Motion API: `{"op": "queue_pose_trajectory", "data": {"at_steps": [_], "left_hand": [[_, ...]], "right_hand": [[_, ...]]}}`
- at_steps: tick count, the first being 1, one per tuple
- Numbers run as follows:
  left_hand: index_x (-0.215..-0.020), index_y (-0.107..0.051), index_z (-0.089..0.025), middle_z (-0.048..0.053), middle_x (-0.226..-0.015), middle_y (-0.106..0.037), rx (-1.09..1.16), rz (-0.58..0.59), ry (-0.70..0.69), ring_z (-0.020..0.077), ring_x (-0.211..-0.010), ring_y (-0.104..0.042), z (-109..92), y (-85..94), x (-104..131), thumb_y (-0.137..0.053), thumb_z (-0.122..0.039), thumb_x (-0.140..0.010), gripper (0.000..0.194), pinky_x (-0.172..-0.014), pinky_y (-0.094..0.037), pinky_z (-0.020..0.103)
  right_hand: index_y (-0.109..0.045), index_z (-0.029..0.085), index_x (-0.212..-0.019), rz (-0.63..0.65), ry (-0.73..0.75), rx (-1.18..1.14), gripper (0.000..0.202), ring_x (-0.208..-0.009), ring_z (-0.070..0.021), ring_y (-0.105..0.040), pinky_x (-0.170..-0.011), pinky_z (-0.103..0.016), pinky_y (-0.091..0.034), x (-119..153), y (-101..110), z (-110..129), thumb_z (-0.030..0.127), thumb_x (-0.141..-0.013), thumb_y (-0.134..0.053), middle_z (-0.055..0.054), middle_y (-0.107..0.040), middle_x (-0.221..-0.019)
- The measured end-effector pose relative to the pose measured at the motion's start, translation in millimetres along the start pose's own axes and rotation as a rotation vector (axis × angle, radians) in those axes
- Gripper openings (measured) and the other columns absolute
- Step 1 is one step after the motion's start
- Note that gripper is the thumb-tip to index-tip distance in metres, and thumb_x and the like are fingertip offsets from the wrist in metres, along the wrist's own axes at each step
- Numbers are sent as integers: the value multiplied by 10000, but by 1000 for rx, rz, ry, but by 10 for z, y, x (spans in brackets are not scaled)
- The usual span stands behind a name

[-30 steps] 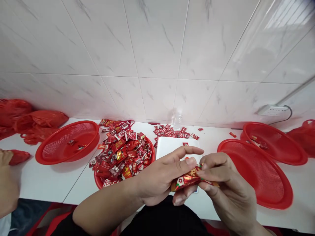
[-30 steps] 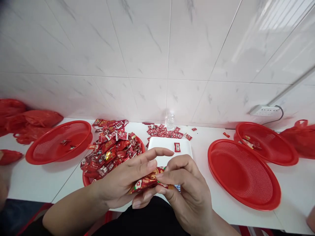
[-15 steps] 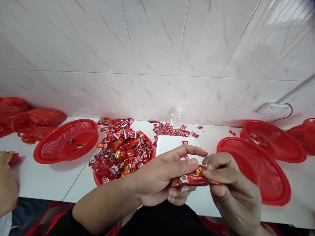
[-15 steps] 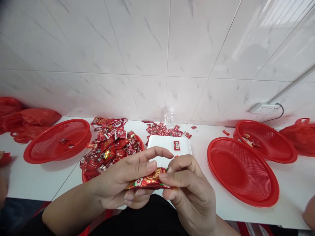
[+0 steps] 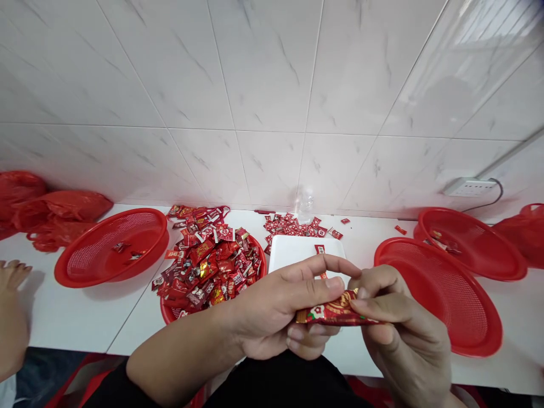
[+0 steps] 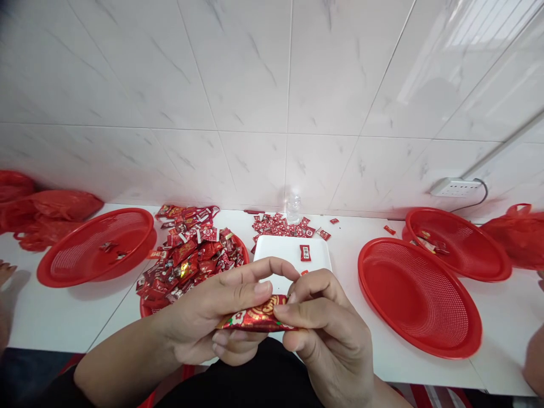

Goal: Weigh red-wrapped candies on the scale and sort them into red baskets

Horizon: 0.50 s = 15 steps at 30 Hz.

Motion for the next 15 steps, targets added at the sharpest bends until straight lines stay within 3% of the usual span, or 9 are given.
{"op": "queue_pose_trajectory", "data": {"at_steps": [15], "left_hand": [[-1081,-491,-235,-93,-492,-329,17,-24,21,15,-350,-232,42,-18,9,-502,-303,-877,214,-366,-124,130]], "right_hand": [[-659,291,-1004,8,16,0,193,-800,-155,-503,-673,-315,-505,40,-13,67,301,-847,-547,-38,-486,-855]]}}
Point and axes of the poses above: each hand's wrist, its own x-axis away from the middle knuckle, its own y-axis out of the back of the hand, z = x × y, the point moved 9 cm from there along -x, towards the middle knuckle
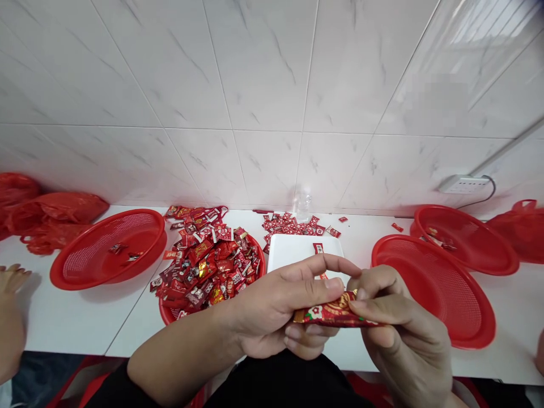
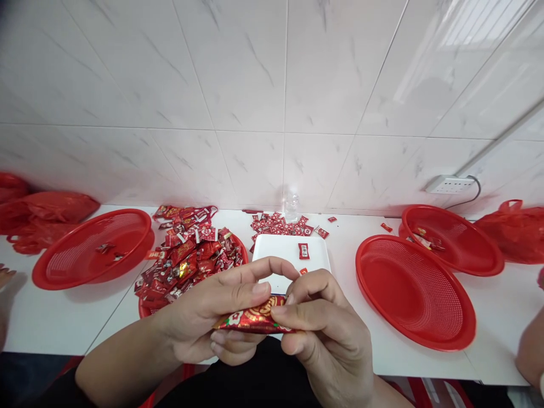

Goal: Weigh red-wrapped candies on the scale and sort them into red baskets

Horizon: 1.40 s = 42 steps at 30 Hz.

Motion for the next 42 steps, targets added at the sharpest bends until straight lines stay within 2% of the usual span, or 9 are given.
{"op": "queue_pose_trajectory", "data": {"at_steps": [10,24,32,42], "left_hand": [[-1080,-490,-231,-79,-541,-391,20,18,2,8,-362,-250,4,-19,-4,-511,-289,-872,217,-368,-116,130],[-1083,-494,-220,-93,-500,-364,1,7,6,10,-345,-244,8,-3,-5,-529,-298,-862,236,-362,-119,135],[-1141,-450,-230,-97,-511,-419,-113,-103,-106,21,-338,-293,-75,144,-19,-490,-373,-876,304,-371,-201,150],[-1159,-428,-239,-103,-511,-435,-132,-154,-140,12,-340,-305,-114,208,14,-575,-330,-836,366,-382,-215,140]], "right_hand": [[-672,307,-979,-29,-19,3,184,-779,-152,-530,-687,-323,-511,-4,4,1,336,-831,-566,-30,-512,-832],[-660,323,-1008,-20,4,32,199,-803,-162,-507,-685,-325,-511,11,4,16,323,-846,-546,-37,-482,-844],[-657,303,-1029,-26,48,129,220,-847,-183,-516,-664,-318,-505,5,64,34,280,-824,-579,-47,-489,-897],[-657,303,-1028,-79,99,161,228,-863,-193,-516,-647,-324,-504,-12,114,64,262,-815,-589,-49,-494,-920]]}}
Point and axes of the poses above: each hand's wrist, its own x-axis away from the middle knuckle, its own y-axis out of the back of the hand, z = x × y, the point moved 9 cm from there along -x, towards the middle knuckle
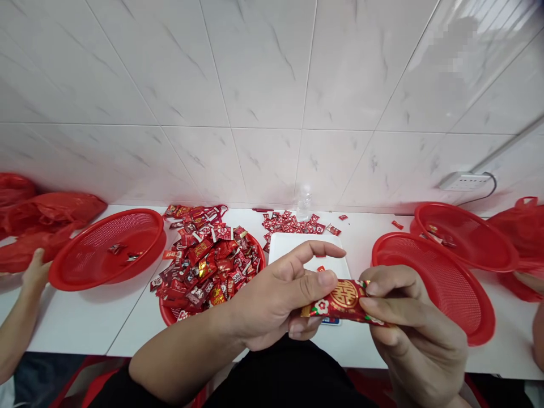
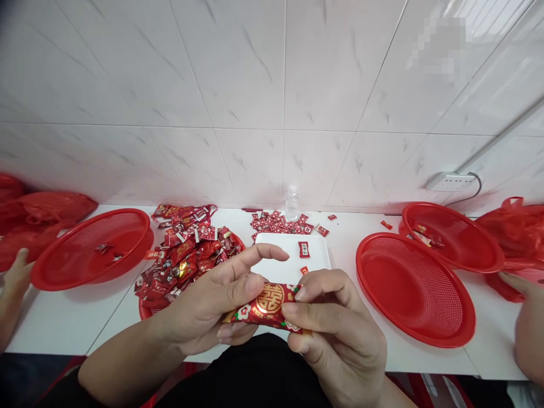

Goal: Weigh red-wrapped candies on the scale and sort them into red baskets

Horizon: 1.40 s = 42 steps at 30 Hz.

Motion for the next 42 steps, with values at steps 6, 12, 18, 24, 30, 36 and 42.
{"op": "queue_pose_trajectory", "data": {"at_steps": [6,12,18,24,30,36,42], "left_hand": [[-1164,-432,-230,-113,-492,-402,-14,-57,-21,8,-334,-286,-10,6,14,-600,-355,-815,407,-379,-199,140],[-1150,-435,-253,-120,-486,-380,-27,-54,-25,7,-332,-273,-13,0,14,-606,-366,-811,396,-378,-202,139],[-1163,-430,-252,-125,-468,-366,-33,-36,-31,7,-323,-260,-23,-17,16,-600,-386,-811,413,-379,-207,140],[-1167,-428,-248,-109,-504,-397,-77,-8,-31,11,-347,-297,-12,-8,11,-579,-384,-826,397,-393,-239,143],[-1174,-440,-269,-66,-656,-491,-218,-6,-148,38,-504,-451,-123,26,65,-694,-301,-736,507,-499,-355,164],[-1161,-472,-285,-59,-720,-471,-349,-58,-254,47,-590,-456,-236,5,138,-688,-218,-734,483,-584,-393,186],[-1138,-501,-268,-43,-734,-481,-493,-90,-324,62,-624,-468,-266,-10,165,-681,-241,-736,441,-626,-425,210]], "right_hand": [[-667,249,-1018,-7,55,-29,219,-865,-193,-524,-651,-325,-501,-5,13,10,246,-812,-592,-57,-508,-915],[-675,259,-998,12,-39,-111,200,-855,-181,-510,-640,-303,-492,-7,-3,-77,253,-822,-582,-50,-492,-896],[-679,259,-989,19,-80,-178,194,-840,-176,-499,-641,-299,-489,-11,-28,-125,256,-826,-574,-47,-483,-885],[-674,246,-991,29,-101,-195,196,-857,-176,-495,-659,-293,-494,8,-32,-149,239,-831,-560,-51,-476,-902],[-671,239,-962,4,-115,-218,184,-977,-220,-471,-751,-340,-507,33,2,-128,278,-805,-584,-67,-470,-966],[-542,286,-1170,-123,-309,-312,408,-934,-207,-524,-676,-326,-542,35,6,-270,362,-777,-620,-79,-456,-1121],[-634,258,-968,21,-344,-285,167,-838,-181,-564,-628,-292,-532,11,-97,-311,235,-807,-595,-48,-570,-870]]}}
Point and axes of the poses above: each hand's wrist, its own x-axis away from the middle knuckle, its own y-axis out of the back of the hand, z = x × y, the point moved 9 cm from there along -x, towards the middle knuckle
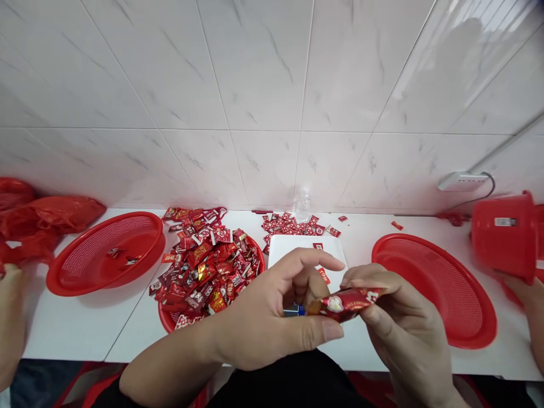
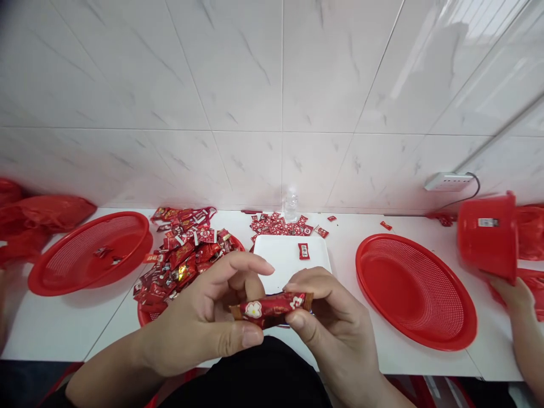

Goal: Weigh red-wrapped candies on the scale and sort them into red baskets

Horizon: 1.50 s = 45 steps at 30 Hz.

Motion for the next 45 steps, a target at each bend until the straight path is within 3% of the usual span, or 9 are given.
{"op": "queue_pose_trajectory", "data": {"at_steps": [6,9,14,23,45], "left_hand": [[-1113,-514,-249,-8,-841,-512,-36,-13,3,83,-671,-514,18,30,28,-705,-379,-703,471,-627,-438,223],[-1100,-508,-221,18,-870,-533,-8,15,-22,97,-688,-521,-2,11,41,-656,-432,-739,443,-645,-441,240],[-1060,-492,-214,15,-834,-549,-13,22,-29,114,-723,-527,-4,6,47,-602,-340,-799,311,-650,-431,242],[-1090,-453,-226,27,-922,-548,37,39,-70,126,-808,-543,-9,-12,46,-589,-217,-796,324,-723,-435,274],[-1007,-487,-212,-2,-813,-572,121,-20,-46,78,-642,-546,-56,-31,71,-686,-233,-709,359,-575,-429,192]], "right_hand": [[-656,271,-954,-53,248,136,201,-885,-183,-565,-731,-352,-530,44,50,238,153,-800,-598,-37,-593,-889],[-664,279,-960,-50,298,188,218,-922,-191,-557,-760,-366,-528,60,34,294,145,-802,-596,-40,-586,-922],[-668,282,-954,-48,290,182,248,-950,-187,-552,-786,-351,-525,56,25,301,112,-781,-614,-34,-581,-945],[-675,286,-941,-63,269,190,241,-979,-198,-554,-797,-358,-534,70,45,279,121,-775,-621,-39,-589,-961],[-659,264,-936,-65,252,130,195,-928,-196,-576,-745,-345,-550,105,48,252,155,-776,-630,-46,-603,-923]]}}
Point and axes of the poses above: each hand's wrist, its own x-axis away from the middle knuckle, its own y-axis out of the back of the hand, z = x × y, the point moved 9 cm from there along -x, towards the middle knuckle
